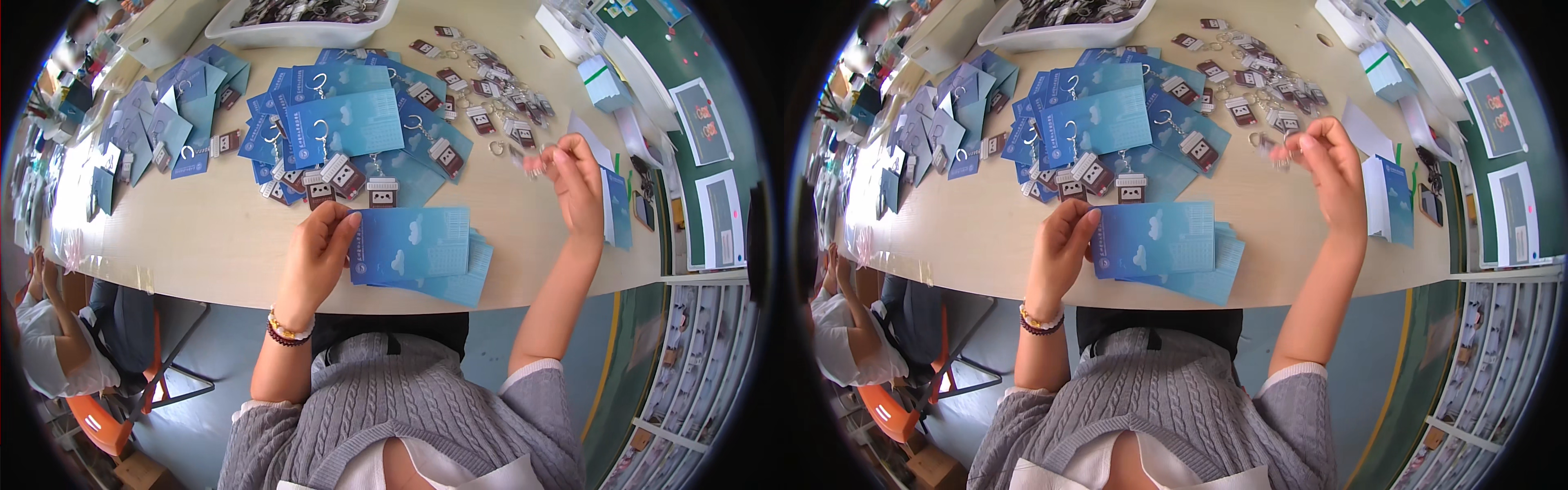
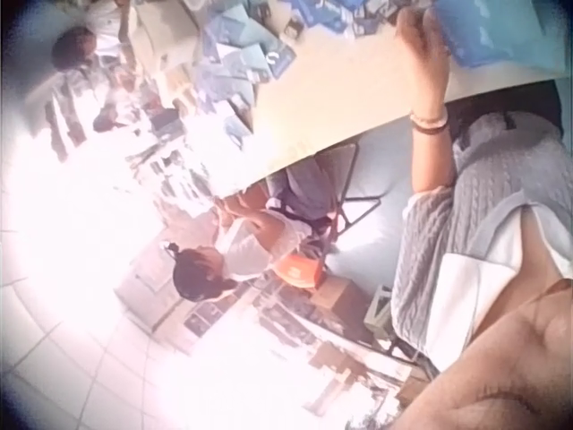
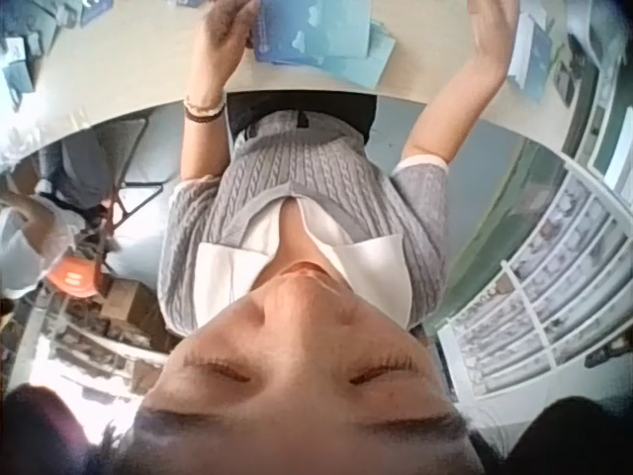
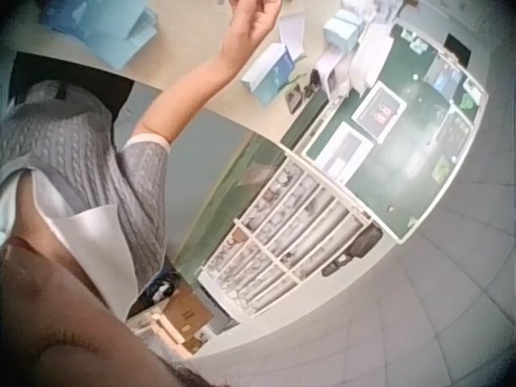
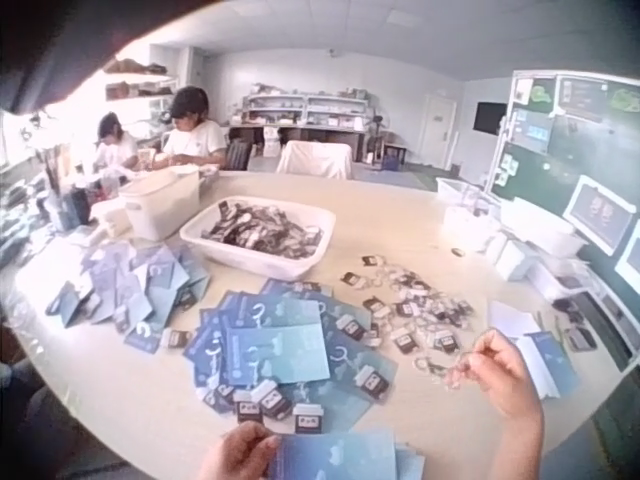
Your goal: The person attaches small keychain tags to blue printed cards by hand, then organizes the assembled cards on a table.
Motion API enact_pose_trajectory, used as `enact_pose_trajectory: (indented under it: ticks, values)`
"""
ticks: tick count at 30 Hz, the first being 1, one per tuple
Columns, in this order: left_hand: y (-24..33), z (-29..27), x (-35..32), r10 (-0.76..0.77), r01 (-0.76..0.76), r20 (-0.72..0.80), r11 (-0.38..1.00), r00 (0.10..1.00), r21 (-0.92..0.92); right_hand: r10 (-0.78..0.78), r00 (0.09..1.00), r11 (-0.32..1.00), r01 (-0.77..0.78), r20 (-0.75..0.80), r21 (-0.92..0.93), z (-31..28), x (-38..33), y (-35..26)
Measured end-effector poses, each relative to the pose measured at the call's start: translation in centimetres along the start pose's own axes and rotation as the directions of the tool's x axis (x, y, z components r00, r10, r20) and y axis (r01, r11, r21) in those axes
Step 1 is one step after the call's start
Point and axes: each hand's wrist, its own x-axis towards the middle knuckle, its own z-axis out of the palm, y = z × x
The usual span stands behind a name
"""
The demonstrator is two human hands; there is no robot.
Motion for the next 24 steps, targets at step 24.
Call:
enact_pose_trajectory:
  ticks: [24]
  values:
    - [0.0, 0.1, -1.4, 0.003, -0.009, 0.05, 0.994, 0.999, 0.106, 0.294, 0.849, 0.938, -0.345, 0.439, 0.041, 12.4, -4.1, 2.4]
